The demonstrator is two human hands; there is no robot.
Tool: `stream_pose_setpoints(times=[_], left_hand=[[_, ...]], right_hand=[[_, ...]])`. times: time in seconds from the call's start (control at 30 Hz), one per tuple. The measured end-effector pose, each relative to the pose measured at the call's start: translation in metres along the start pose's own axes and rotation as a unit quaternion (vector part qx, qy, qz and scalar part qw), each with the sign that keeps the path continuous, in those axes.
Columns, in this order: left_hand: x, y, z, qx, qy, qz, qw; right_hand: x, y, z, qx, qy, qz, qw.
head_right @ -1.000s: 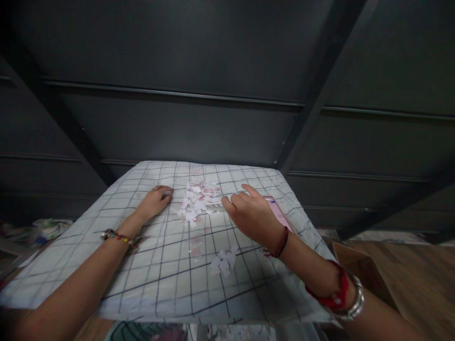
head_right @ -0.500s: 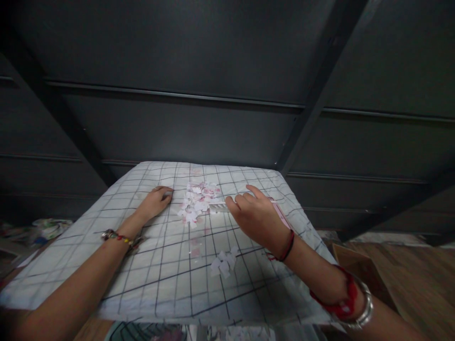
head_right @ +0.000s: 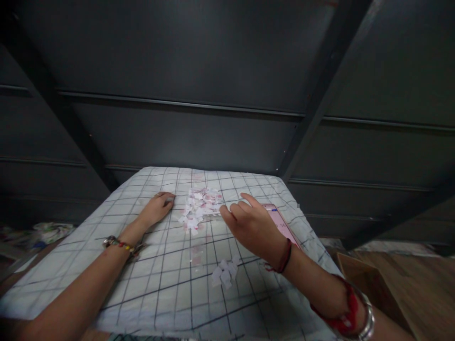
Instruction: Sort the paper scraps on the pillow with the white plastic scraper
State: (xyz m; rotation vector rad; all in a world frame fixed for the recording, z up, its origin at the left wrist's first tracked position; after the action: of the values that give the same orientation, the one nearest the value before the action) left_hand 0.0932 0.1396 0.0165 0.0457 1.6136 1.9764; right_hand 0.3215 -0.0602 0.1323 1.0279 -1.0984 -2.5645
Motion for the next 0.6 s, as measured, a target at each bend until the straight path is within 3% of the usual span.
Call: stream_pose_setpoints(times=[0.33,0.6], left_hand=[[0.001,0.0,-0.001,-0.012,-0.003,-0.018,1.0],[0.0,0.0,-0.001,-0.006,-0.007,-0.017,1.0]], right_hand=[[-0.007,-0.01,-0.006,0.039,-0.022,-0.048,0.998],[-0.003,-0.01,0.0,0.015,-0.014,-0.037,0.999]])
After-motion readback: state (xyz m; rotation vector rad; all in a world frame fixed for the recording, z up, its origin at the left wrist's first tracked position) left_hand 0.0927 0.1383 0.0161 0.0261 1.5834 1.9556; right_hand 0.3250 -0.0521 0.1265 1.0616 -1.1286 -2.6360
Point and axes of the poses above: each hand's wrist, its own z-axis towards the middle knuckle, its own y-axis out of the back of the hand, x = y × z, the point moved 4 cm from there along z, towards the middle knuckle, and after that the axes turned 3 degrees about y, right-handed, at the moved point
